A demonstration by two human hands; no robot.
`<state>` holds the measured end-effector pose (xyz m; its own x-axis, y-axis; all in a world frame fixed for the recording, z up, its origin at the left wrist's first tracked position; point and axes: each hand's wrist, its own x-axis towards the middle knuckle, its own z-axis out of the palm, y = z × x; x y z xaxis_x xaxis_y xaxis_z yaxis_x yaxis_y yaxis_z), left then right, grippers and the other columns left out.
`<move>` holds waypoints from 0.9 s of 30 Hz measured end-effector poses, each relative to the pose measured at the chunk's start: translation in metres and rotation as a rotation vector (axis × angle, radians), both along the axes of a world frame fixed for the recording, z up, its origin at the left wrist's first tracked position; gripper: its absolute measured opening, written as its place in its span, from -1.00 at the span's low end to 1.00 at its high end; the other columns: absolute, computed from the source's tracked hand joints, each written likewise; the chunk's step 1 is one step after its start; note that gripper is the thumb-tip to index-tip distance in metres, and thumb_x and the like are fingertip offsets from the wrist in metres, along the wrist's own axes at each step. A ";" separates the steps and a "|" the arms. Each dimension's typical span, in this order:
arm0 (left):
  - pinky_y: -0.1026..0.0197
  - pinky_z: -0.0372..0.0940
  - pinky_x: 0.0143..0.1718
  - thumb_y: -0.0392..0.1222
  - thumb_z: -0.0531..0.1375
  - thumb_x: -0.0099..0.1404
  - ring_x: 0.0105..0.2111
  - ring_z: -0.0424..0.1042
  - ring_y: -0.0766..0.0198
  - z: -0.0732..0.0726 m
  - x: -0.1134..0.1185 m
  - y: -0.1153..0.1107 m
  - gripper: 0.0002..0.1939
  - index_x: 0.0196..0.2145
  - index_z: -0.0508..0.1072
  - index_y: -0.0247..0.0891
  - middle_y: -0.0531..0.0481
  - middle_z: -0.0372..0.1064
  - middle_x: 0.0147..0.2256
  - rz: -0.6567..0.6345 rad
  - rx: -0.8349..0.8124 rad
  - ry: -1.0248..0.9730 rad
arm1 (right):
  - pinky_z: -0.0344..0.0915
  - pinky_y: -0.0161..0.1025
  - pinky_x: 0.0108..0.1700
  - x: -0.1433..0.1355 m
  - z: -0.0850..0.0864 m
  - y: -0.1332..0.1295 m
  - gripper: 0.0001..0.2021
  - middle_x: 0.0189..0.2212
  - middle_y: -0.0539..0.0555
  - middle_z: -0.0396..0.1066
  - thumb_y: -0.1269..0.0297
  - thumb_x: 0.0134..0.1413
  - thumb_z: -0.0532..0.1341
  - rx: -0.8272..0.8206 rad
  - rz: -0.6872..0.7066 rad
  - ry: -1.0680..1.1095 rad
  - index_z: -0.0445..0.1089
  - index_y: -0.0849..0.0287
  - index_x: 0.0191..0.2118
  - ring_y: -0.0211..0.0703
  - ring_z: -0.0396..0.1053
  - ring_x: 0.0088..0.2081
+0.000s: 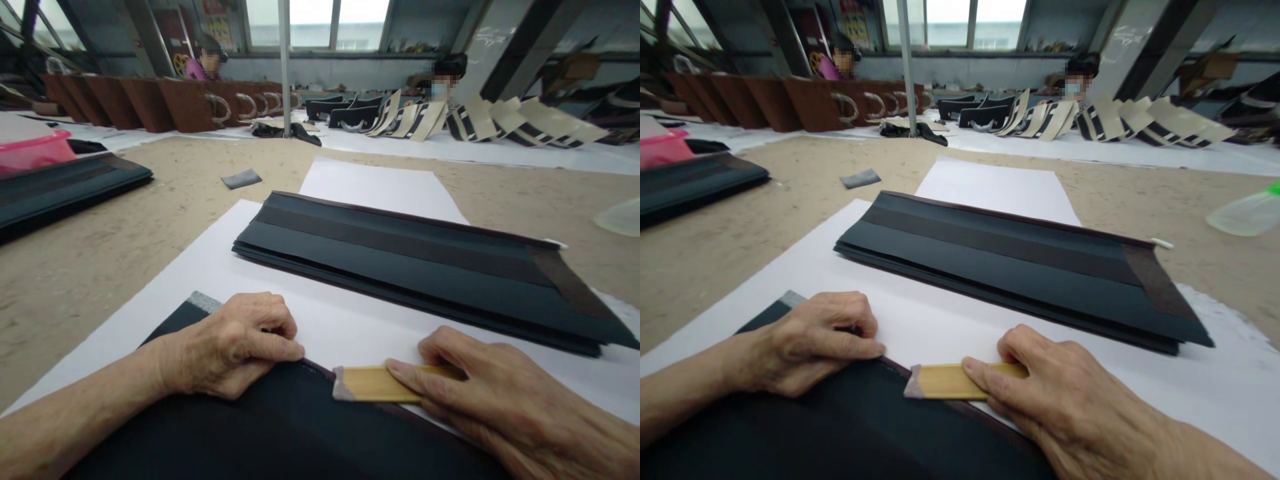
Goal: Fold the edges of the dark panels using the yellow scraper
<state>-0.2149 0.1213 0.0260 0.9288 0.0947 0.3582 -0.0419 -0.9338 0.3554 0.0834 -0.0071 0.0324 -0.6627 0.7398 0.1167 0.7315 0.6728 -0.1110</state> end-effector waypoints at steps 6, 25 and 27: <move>0.17 0.13 -0.36 -0.46 -0.05 0.22 -0.39 0.27 0.24 0.002 0.000 0.000 -0.70 -0.20 0.38 -0.27 -0.08 0.32 -0.35 -0.005 0.058 0.007 | 0.15 -0.36 -0.54 -0.016 0.004 0.013 -0.62 -0.41 0.05 0.25 0.39 0.24 -0.04 0.015 0.020 0.021 0.23 0.11 0.13 -0.26 0.24 -0.49; 0.30 0.20 -0.32 -0.51 0.03 0.26 -0.36 0.31 0.32 0.004 -0.044 0.020 -0.70 -0.18 0.45 -0.27 -0.07 0.33 -0.34 0.106 -0.137 -0.056 | 0.19 -0.34 -0.50 -0.021 -0.013 0.027 -0.54 -0.35 0.07 0.26 0.39 0.26 -0.10 0.037 0.058 -0.008 0.04 0.09 0.25 -0.27 0.26 -0.49; 0.28 0.20 -0.32 -0.49 0.02 0.27 -0.35 0.32 0.31 0.001 -0.044 0.020 -0.71 -0.18 0.45 -0.27 -0.07 0.34 -0.34 0.110 -0.123 -0.079 | 0.19 -0.35 -0.51 -0.025 -0.012 0.030 -0.54 -0.35 0.07 0.25 0.39 0.26 -0.10 0.051 0.079 -0.012 0.04 0.11 0.25 -0.28 0.26 -0.49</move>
<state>-0.2585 0.1410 0.0266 0.8798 0.2416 0.4094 0.0253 -0.8839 0.4671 0.0585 0.0232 0.0200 -0.7203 0.6785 0.1443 0.6771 0.7329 -0.0663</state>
